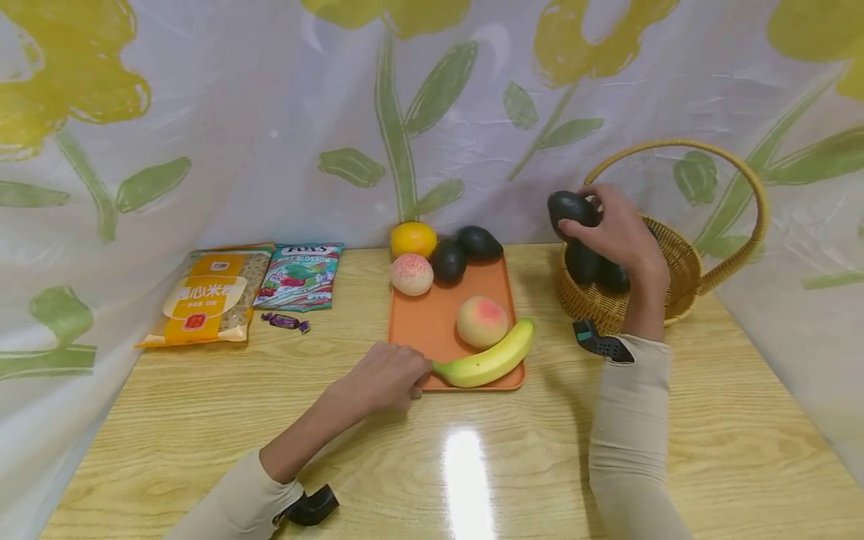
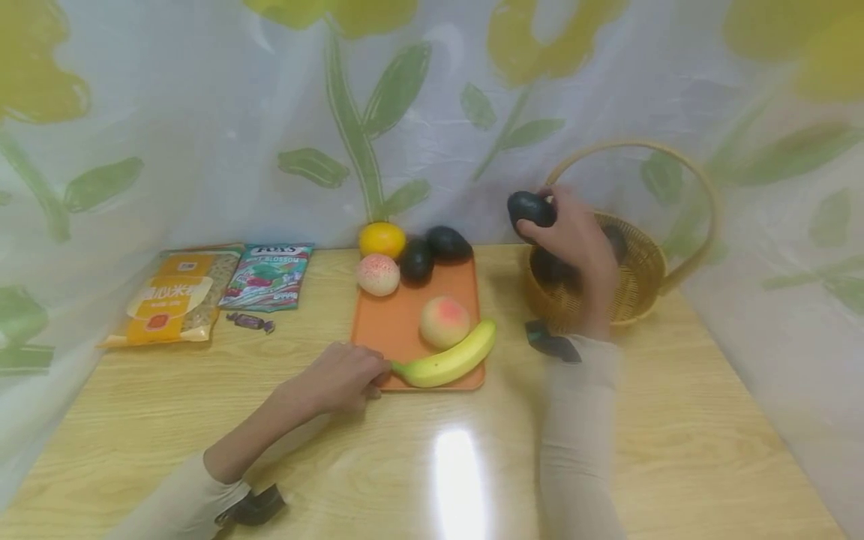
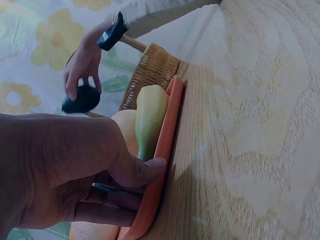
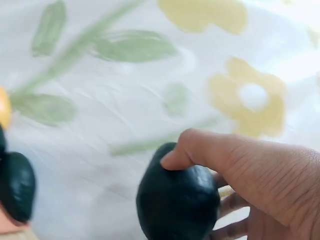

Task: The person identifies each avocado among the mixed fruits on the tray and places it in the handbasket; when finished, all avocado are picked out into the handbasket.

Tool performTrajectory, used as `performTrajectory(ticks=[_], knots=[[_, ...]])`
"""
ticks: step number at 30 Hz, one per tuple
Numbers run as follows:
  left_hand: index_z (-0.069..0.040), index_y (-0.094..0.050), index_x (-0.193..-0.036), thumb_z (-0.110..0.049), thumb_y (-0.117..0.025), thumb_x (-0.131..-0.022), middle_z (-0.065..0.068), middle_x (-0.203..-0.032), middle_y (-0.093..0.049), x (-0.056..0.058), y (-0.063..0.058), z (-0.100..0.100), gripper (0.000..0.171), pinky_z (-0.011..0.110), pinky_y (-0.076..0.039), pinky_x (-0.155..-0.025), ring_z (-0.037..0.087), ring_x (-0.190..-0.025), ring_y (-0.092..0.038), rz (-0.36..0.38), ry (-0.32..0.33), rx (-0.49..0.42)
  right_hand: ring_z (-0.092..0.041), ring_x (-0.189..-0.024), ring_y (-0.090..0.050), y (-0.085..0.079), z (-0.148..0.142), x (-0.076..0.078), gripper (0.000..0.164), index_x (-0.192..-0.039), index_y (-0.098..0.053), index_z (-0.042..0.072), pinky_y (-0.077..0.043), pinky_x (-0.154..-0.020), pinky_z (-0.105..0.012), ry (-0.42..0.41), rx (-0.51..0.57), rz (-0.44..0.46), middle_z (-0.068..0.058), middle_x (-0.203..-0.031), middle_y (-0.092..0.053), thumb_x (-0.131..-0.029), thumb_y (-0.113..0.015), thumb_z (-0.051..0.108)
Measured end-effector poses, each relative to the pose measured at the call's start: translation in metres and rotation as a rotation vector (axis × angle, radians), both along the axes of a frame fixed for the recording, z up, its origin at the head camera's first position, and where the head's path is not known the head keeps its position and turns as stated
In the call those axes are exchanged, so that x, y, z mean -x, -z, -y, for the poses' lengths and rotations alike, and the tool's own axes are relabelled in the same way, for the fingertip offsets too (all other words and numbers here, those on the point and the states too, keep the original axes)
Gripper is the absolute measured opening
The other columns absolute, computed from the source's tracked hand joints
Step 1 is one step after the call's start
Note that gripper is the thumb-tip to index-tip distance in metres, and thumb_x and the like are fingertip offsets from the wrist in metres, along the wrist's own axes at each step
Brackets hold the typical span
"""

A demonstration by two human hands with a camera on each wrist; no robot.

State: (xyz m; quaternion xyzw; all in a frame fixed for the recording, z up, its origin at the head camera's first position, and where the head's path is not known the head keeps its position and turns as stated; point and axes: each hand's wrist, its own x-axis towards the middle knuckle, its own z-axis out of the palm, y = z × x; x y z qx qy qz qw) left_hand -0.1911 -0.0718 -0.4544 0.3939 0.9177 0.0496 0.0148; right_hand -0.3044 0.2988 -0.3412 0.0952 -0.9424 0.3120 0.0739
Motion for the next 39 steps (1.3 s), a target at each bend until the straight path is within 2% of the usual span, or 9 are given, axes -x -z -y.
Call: performTrajectory(ticks=[7,11,15,17,19,24,28,34,39], knots=[[-0.020,-0.051,-0.070,-0.005,-0.074,-0.082,-0.010,-0.065,-0.039,0.001,-0.001,0.000,0.030,0.023,-0.022,-0.053,0.008,-0.059,-0.034,0.004,0.002,-0.008,-0.048,-0.120,-0.047,0.003,-0.048,-0.013,0.074,-0.152,-0.034,-0.006,-0.040,-0.097,-0.064,0.294,0.068,-0.021,-0.034,-0.146,-0.040,-0.099,-0.052,0.043],[-0.021,-0.050,-0.069,-0.005,-0.074,-0.082,-0.010,-0.065,-0.039,0.001,-0.001,0.001,0.031,0.023,-0.022,-0.053,0.008,-0.059,-0.033,0.000,0.008,-0.005,-0.055,-0.127,-0.046,0.009,-0.068,-0.019,0.075,-0.160,-0.025,0.006,-0.039,-0.098,-0.071,0.523,0.066,0.025,-0.036,-0.153,-0.035,-0.100,-0.043,0.046],[-0.020,-0.050,-0.069,-0.004,-0.074,-0.082,-0.010,-0.065,-0.038,0.001,-0.001,0.001,0.031,0.024,-0.022,-0.053,0.008,-0.059,-0.033,0.012,0.001,-0.006,-0.068,-0.135,-0.040,0.023,-0.084,-0.013,0.068,-0.165,-0.023,0.025,-0.037,-0.103,-0.078,0.651,0.017,0.076,-0.042,-0.159,-0.027,-0.103,-0.039,0.048],[-0.021,-0.050,-0.069,-0.004,-0.074,-0.082,-0.010,-0.065,-0.038,0.000,-0.001,0.001,0.031,0.024,-0.023,-0.054,0.009,-0.060,-0.033,0.022,-0.009,-0.003,-0.070,-0.136,-0.038,0.033,-0.088,-0.006,0.064,-0.164,-0.027,0.027,-0.036,-0.104,-0.080,0.674,-0.013,0.110,-0.043,-0.159,-0.026,-0.104,-0.040,0.048],[-0.020,-0.051,-0.070,-0.005,-0.074,-0.082,-0.009,-0.065,-0.038,0.000,-0.001,0.002,0.031,0.024,-0.023,-0.054,0.009,-0.060,-0.034,0.030,-0.016,0.000,-0.070,-0.136,-0.038,0.044,-0.091,0.001,0.063,-0.162,-0.033,0.023,-0.037,-0.106,-0.079,0.685,-0.047,0.153,-0.044,-0.158,-0.027,-0.105,-0.043,0.049],[-0.020,-0.052,-0.071,-0.005,-0.073,-0.083,-0.009,-0.066,-0.039,-0.001,0.000,0.001,0.029,0.024,-0.023,-0.054,0.009,-0.060,-0.034,0.031,-0.012,-0.003,-0.071,-0.135,-0.036,0.058,-0.083,0.007,0.065,-0.151,-0.035,-0.002,-0.038,-0.107,-0.076,0.699,-0.067,0.237,-0.050,-0.153,-0.024,-0.103,-0.057,0.037],[-0.020,-0.051,-0.071,-0.005,-0.073,-0.084,-0.009,-0.065,-0.039,-0.001,-0.001,0.001,0.030,0.024,-0.022,-0.053,0.009,-0.060,-0.033,0.031,-0.010,-0.003,-0.073,-0.133,-0.035,0.055,-0.077,0.001,0.071,-0.148,-0.031,-0.016,-0.040,-0.107,-0.075,0.681,-0.063,0.302,-0.053,-0.153,-0.014,-0.098,-0.062,0.025],[-0.021,-0.050,-0.070,-0.006,-0.074,-0.084,-0.009,-0.065,-0.038,0.000,-0.002,0.000,0.032,0.024,-0.022,-0.053,0.008,-0.059,-0.033,0.018,-0.008,0.009,-0.074,-0.135,-0.035,0.046,-0.082,-0.007,0.058,-0.140,-0.044,-0.020,-0.041,-0.108,-0.074,0.616,-0.091,0.392,-0.054,-0.158,-0.002,-0.091,-0.048,0.013],[-0.021,-0.050,-0.071,-0.008,-0.075,-0.085,-0.009,-0.066,-0.039,-0.001,-0.003,0.000,0.032,0.024,-0.023,-0.053,0.009,-0.060,-0.034,0.019,-0.008,0.014,-0.071,-0.130,-0.041,0.042,-0.080,-0.009,0.052,-0.130,-0.050,-0.020,-0.043,-0.106,-0.072,0.601,-0.145,0.367,-0.056,-0.148,-0.026,-0.089,-0.044,0.012]])
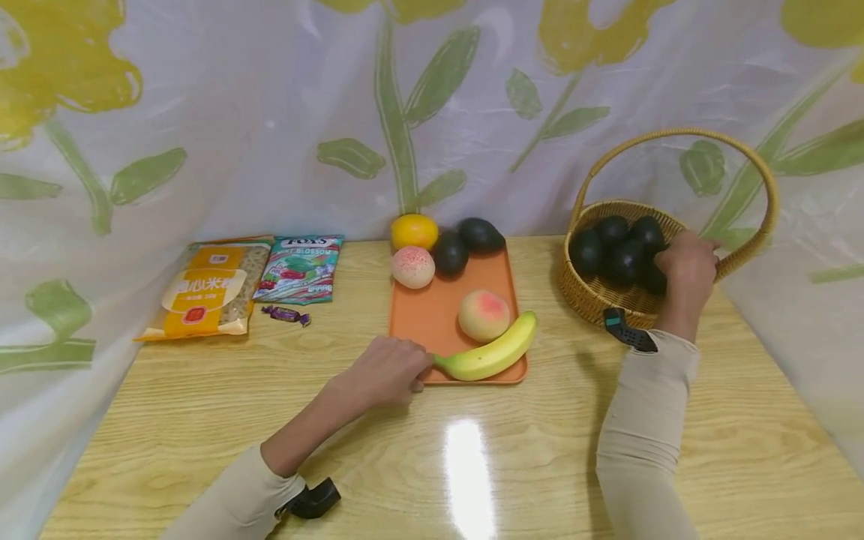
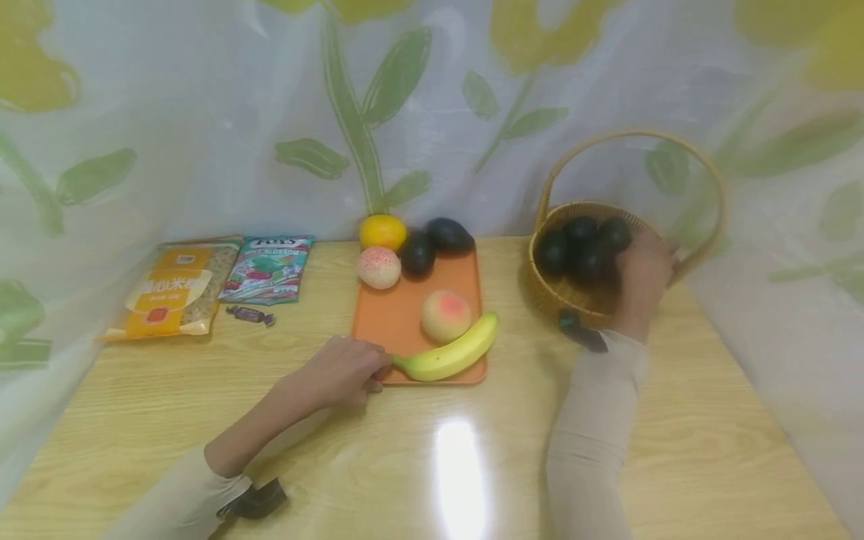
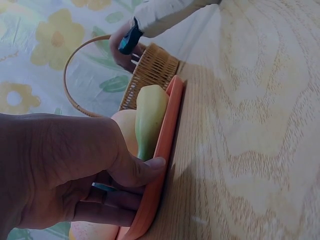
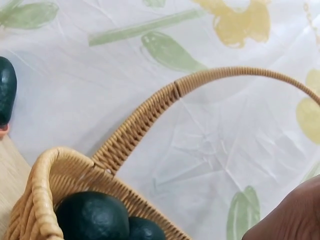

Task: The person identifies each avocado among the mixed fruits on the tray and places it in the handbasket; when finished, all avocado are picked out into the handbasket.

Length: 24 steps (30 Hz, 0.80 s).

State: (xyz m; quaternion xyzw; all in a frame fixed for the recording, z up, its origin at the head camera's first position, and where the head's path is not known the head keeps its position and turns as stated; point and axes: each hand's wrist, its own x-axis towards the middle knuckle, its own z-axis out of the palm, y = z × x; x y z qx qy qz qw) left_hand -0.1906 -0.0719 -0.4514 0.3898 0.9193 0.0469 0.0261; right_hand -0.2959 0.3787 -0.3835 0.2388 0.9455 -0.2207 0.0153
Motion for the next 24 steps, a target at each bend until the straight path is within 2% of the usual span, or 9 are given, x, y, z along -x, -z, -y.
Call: performTrajectory(ticks=[3,9,14,18,21,24], knots=[[-0.021,-0.050,-0.071,-0.009,-0.076,-0.086,-0.009,-0.066,-0.040,0.000,0.000,0.000,0.032,0.024,-0.023,-0.053,0.009,-0.060,-0.035,-0.002,-0.001,0.001,-0.069,-0.130,-0.042,-0.004,0.002,0.000,0.055,-0.133,-0.048,-0.021,-0.042,-0.107,-0.071,0.004,-0.002,0.006,-0.054,-0.143,-0.034,-0.091,-0.045,0.014],[-0.020,-0.050,-0.070,-0.005,-0.074,-0.084,-0.009,-0.065,-0.038,0.000,-0.001,-0.001,0.031,0.023,-0.022,-0.053,0.008,-0.060,-0.033,0.006,0.000,-0.014,-0.070,-0.132,-0.039,-0.009,0.002,-0.001,0.056,-0.133,-0.047,-0.019,-0.040,-0.108,-0.072,-0.013,0.015,0.025,-0.053,-0.144,-0.031,-0.091,-0.049,0.018],[-0.021,-0.049,-0.070,-0.007,-0.075,-0.085,-0.009,-0.065,-0.038,0.000,0.000,-0.001,0.033,0.024,-0.023,-0.053,0.008,-0.060,-0.033,-0.004,0.001,-0.010,-0.069,-0.129,-0.041,-0.012,0.002,-0.003,0.045,-0.119,-0.050,-0.014,-0.042,-0.103,-0.073,-0.027,0.029,0.015,-0.050,-0.140,-0.035,-0.092,-0.053,0.021],[-0.021,-0.050,-0.070,-0.008,-0.076,-0.085,-0.009,-0.065,-0.039,0.000,0.000,-0.001,0.033,0.024,-0.023,-0.053,0.009,-0.060,-0.034,0.002,0.002,-0.001,-0.060,-0.118,-0.047,-0.014,0.004,-0.005,0.037,-0.109,-0.050,-0.009,-0.046,-0.093,-0.071,-0.065,0.027,-0.011,-0.045,-0.128,-0.040,-0.093,-0.057,0.024],[-0.021,-0.050,-0.071,-0.008,-0.076,-0.085,-0.009,-0.066,-0.039,0.000,0.000,0.000,0.032,0.024,-0.023,-0.053,0.009,-0.060,-0.034,0.008,0.000,0.000,-0.052,-0.110,-0.045,-0.014,0.007,-0.005,0.036,-0.109,-0.052,-0.008,-0.047,-0.086,-0.067,-0.102,0.018,-0.040,-0.039,-0.122,-0.041,-0.093,-0.059,0.024],[-0.021,-0.050,-0.070,-0.006,-0.075,-0.085,-0.009,-0.065,-0.039,0.000,0.000,0.000,0.032,0.024,-0.022,-0.053,0.008,-0.060,-0.034,0.013,-0.003,0.000,-0.052,-0.111,-0.043,-0.016,0.011,-0.004,0.039,-0.115,-0.052,-0.008,-0.046,-0.086,-0.066,-0.125,0.022,-0.052,-0.041,-0.127,-0.040,-0.093,-0.058,0.024]])
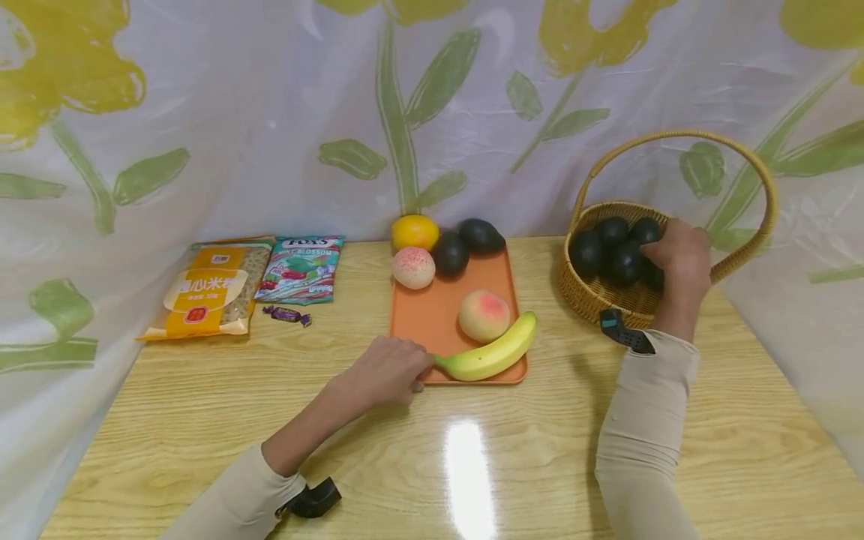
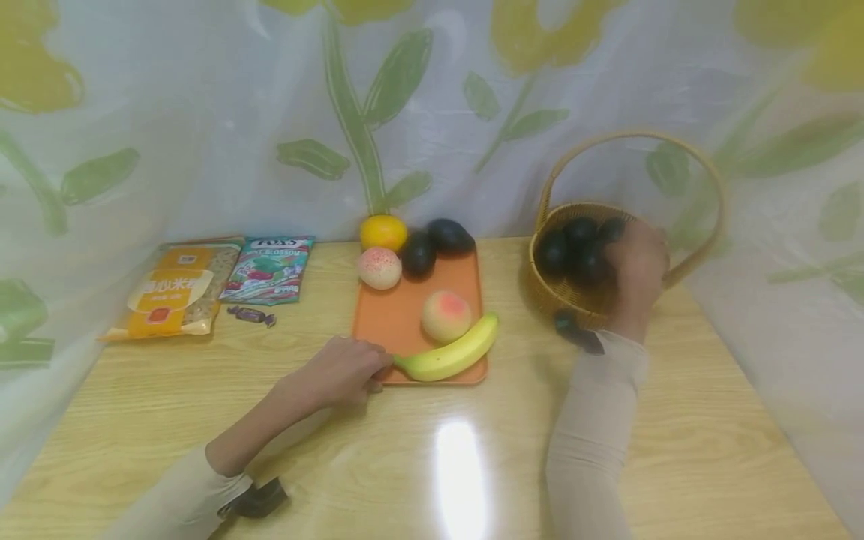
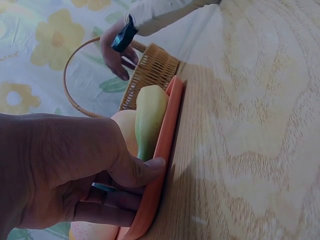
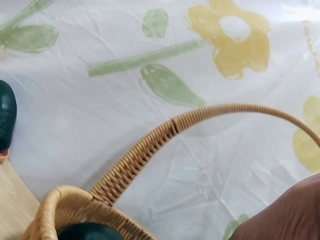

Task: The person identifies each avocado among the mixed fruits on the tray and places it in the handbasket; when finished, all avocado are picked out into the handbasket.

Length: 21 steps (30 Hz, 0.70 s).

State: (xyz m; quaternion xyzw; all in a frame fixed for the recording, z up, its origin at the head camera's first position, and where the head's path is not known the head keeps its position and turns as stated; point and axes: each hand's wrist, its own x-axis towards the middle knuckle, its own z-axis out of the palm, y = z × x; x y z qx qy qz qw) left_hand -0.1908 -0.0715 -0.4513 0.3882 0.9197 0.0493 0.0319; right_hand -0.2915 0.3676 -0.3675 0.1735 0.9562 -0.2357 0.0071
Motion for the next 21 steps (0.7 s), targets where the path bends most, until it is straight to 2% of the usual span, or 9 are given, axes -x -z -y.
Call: performTrajectory(ticks=[4,6,11,14,17,21], knots=[[-0.020,-0.050,-0.070,-0.005,-0.074,-0.084,-0.009,-0.065,-0.038,-0.001,0.000,0.000,0.032,0.024,-0.022,-0.053,0.009,-0.060,-0.033,-0.004,0.002,-0.006,-0.059,-0.120,-0.043,-0.005,0.007,0.003,0.047,-0.129,-0.048,-0.009,-0.045,-0.092,-0.071,-0.037,0.000,0.002,-0.046,-0.139,-0.034,-0.097,-0.057,0.025],[-0.020,-0.050,-0.070,-0.005,-0.073,-0.084,-0.009,-0.065,-0.038,-0.001,0.000,0.000,0.031,0.024,-0.022,-0.053,0.009,-0.060,-0.033,-0.003,0.003,-0.009,-0.061,-0.123,-0.042,-0.007,0.011,0.005,0.050,-0.133,-0.046,-0.010,-0.044,-0.095,-0.071,-0.082,-0.009,-0.006,-0.047,-0.140,-0.035,-0.099,-0.058,0.025],[-0.020,-0.051,-0.070,-0.003,-0.072,-0.084,-0.009,-0.065,-0.038,-0.001,-0.001,0.000,0.030,0.024,-0.022,-0.053,0.008,-0.060,-0.032,0.003,0.000,-0.015,-0.059,-0.131,-0.043,-0.014,0.022,0.012,0.057,-0.143,-0.044,-0.013,-0.041,-0.105,-0.068,-0.240,-0.016,-0.042,-0.042,-0.145,-0.043,-0.101,-0.060,0.023],[-0.020,-0.051,-0.070,-0.004,-0.073,-0.084,-0.009,-0.065,-0.038,-0.001,-0.001,0.000,0.030,0.024,-0.023,-0.053,0.009,-0.060,-0.033,0.002,-0.003,-0.015,-0.058,-0.138,-0.041,-0.019,0.033,0.016,0.061,-0.148,-0.041,-0.013,-0.037,-0.112,-0.067,-0.322,-0.001,-0.065,-0.039,-0.151,-0.042,-0.102,-0.061,0.022],[-0.020,-0.052,-0.071,-0.005,-0.074,-0.084,-0.009,-0.066,-0.039,-0.002,-0.001,0.000,0.029,0.024,-0.023,-0.054,0.009,-0.060,-0.034,0.002,-0.006,-0.012,-0.056,-0.137,-0.044,-0.023,0.048,0.019,0.060,-0.148,-0.042,-0.012,-0.038,-0.112,-0.065,-0.388,0.022,-0.104,-0.038,-0.150,-0.045,-0.103,-0.061,0.021],[-0.020,-0.052,-0.072,-0.006,-0.074,-0.085,-0.009,-0.066,-0.040,-0.001,-0.002,0.000,0.029,0.024,-0.024,-0.054,0.009,-0.061,-0.035,-0.004,-0.008,-0.011,-0.053,-0.119,-0.057,-0.026,0.075,0.020,0.056,-0.147,-0.047,-0.009,-0.046,-0.100,-0.063,-0.446,0.049,-0.161,-0.038,-0.138,-0.055,-0.103,-0.060,0.023]])
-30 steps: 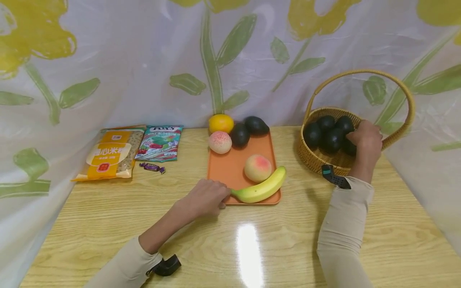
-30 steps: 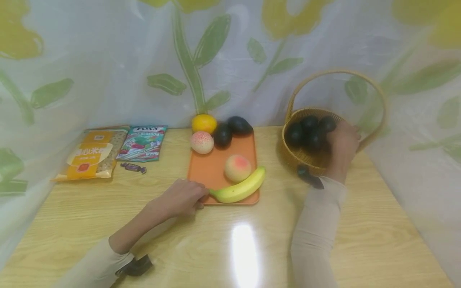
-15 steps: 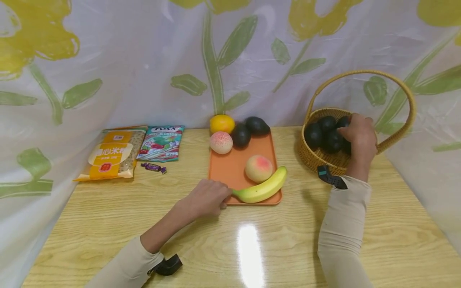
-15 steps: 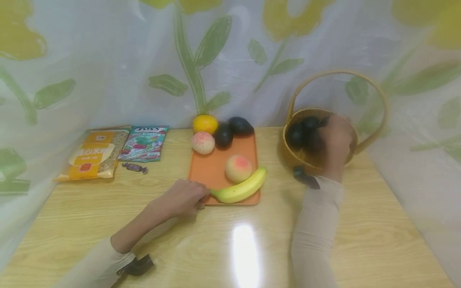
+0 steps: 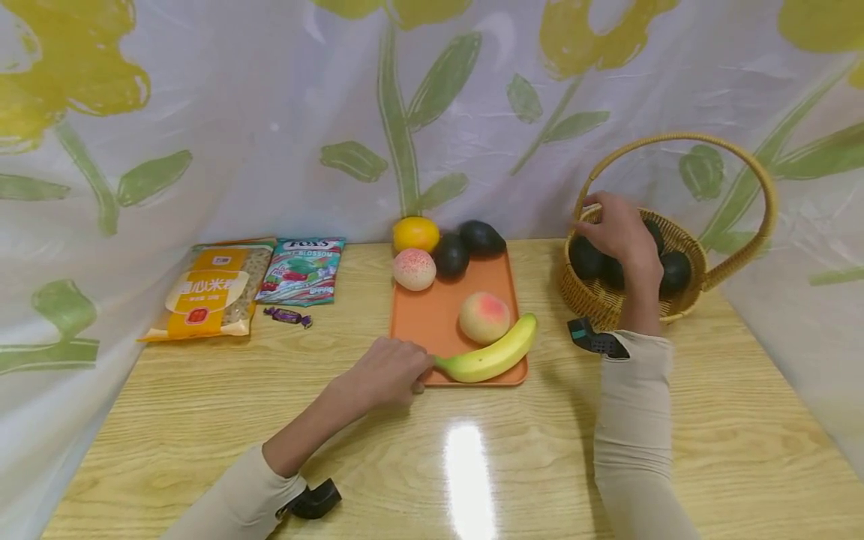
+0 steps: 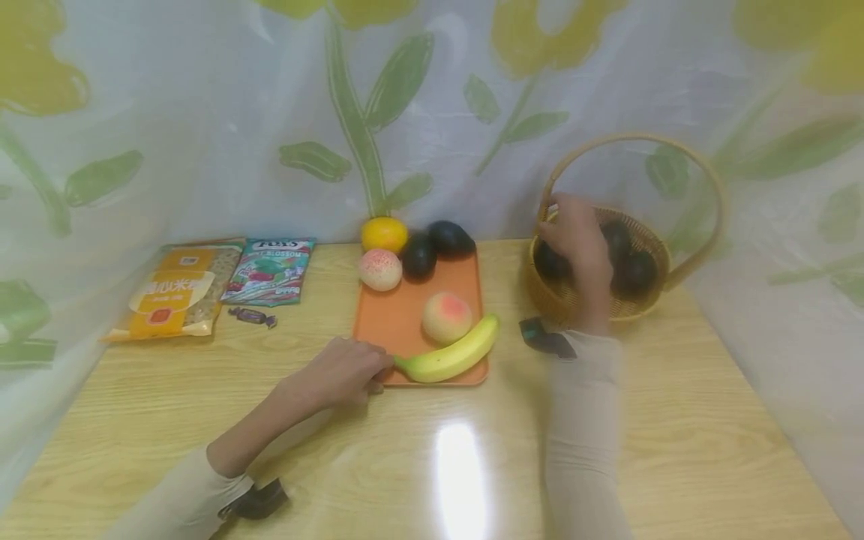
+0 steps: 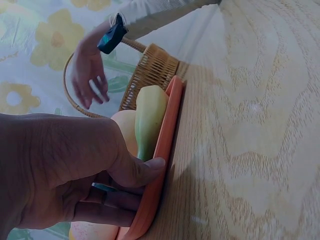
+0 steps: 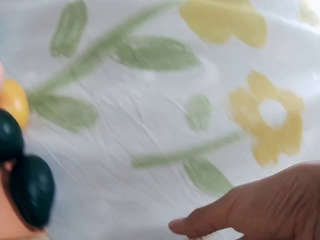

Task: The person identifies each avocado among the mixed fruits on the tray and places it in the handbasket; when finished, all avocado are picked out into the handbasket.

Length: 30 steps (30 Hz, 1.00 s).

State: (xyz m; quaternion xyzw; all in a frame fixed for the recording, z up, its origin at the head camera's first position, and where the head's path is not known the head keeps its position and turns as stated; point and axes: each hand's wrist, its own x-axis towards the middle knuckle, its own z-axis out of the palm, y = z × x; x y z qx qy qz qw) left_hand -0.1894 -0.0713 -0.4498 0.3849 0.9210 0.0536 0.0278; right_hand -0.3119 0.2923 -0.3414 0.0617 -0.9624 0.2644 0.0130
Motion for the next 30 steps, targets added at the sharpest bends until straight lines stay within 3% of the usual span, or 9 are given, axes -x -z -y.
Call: performTrajectory(ticks=[3,8,12,19,21,24,28,30], knots=[[-0.020,-0.052,-0.071,-0.006,-0.074,-0.085,-0.009,-0.066,-0.040,0.000,0.000,0.000,0.029,0.024,-0.023,-0.054,0.009,-0.061,-0.035,-0.004,0.001,-0.001,-0.049,-0.113,-0.060,-0.001,0.023,0.001,0.053,-0.147,-0.049,-0.005,-0.049,-0.095,-0.060,-0.035,0.041,0.002,-0.036,-0.133,-0.058,-0.104,-0.059,0.025],[-0.021,-0.050,-0.070,-0.007,-0.075,-0.084,-0.009,-0.066,-0.039,0.000,0.001,0.001,0.032,0.025,-0.023,-0.054,0.009,-0.061,-0.034,0.010,-0.007,0.005,-0.047,-0.123,-0.060,0.002,0.060,0.006,0.049,-0.146,-0.052,0.000,-0.049,-0.102,-0.060,-0.115,0.097,0.000,-0.033,-0.136,-0.059,-0.104,-0.061,0.025],[-0.021,-0.050,-0.071,-0.007,-0.075,-0.084,-0.009,-0.066,-0.040,0.000,0.001,0.001,0.032,0.025,-0.024,-0.054,0.010,-0.061,-0.035,0.024,-0.016,0.005,-0.046,-0.120,-0.064,0.010,0.087,0.011,0.045,-0.142,-0.055,0.001,-0.050,-0.103,-0.057,-0.193,0.078,-0.042,-0.031,-0.132,-0.063,-0.103,-0.062,0.023],[-0.021,-0.050,-0.071,-0.008,-0.076,-0.085,-0.010,-0.066,-0.041,0.000,0.001,0.002,0.032,0.025,-0.024,-0.054,0.009,-0.061,-0.035,0.011,-0.009,0.001,-0.042,-0.114,-0.067,0.033,0.126,0.021,0.037,-0.132,-0.061,-0.003,-0.053,-0.101,-0.051,-0.404,0.040,-0.051,-0.028,-0.127,-0.066,-0.101,-0.066,0.016],[-0.021,-0.051,-0.071,-0.008,-0.076,-0.085,-0.010,-0.066,-0.040,0.000,0.001,0.001,0.032,0.025,-0.023,-0.054,0.009,-0.060,-0.035,0.010,-0.008,0.000,-0.042,-0.112,-0.065,0.042,0.132,0.023,0.037,-0.132,-0.061,-0.005,-0.051,-0.102,-0.051,-0.466,0.012,-0.064,-0.027,-0.131,-0.064,-0.100,-0.067,0.013],[-0.021,-0.051,-0.070,-0.007,-0.075,-0.085,-0.010,-0.066,-0.039,0.000,0.001,0.001,0.031,0.025,-0.023,-0.054,0.009,-0.060,-0.034,0.012,-0.009,-0.001,-0.041,-0.126,-0.061,0.053,0.139,0.026,0.046,-0.140,-0.056,-0.005,-0.047,-0.112,-0.051,-0.536,-0.051,-0.076,-0.025,-0.145,-0.057,-0.099,-0.068,0.012],[-0.021,-0.051,-0.070,-0.008,-0.075,-0.085,-0.010,-0.066,-0.040,0.000,0.001,0.000,0.031,0.025,-0.024,-0.054,0.009,-0.060,-0.035,0.009,-0.007,0.011,-0.042,-0.144,-0.049,0.064,0.142,0.028,0.059,-0.154,-0.045,0.001,-0.040,-0.120,-0.054,-0.594,-0.126,-0.018,-0.024,-0.163,-0.038,-0.101,-0.066,0.015],[-0.021,-0.050,-0.070,-0.009,-0.076,-0.085,-0.010,-0.066,-0.041,0.000,0.000,0.000,0.032,0.025,-0.025,-0.054,0.009,-0.061,-0.036,0.005,-0.006,0.016,-0.042,-0.144,-0.049,0.067,0.143,0.029,0.061,-0.157,-0.041,0.003,-0.040,-0.119,-0.054,-0.612,-0.145,0.022,-0.024,-0.167,-0.031,-0.103,-0.064,0.017]])
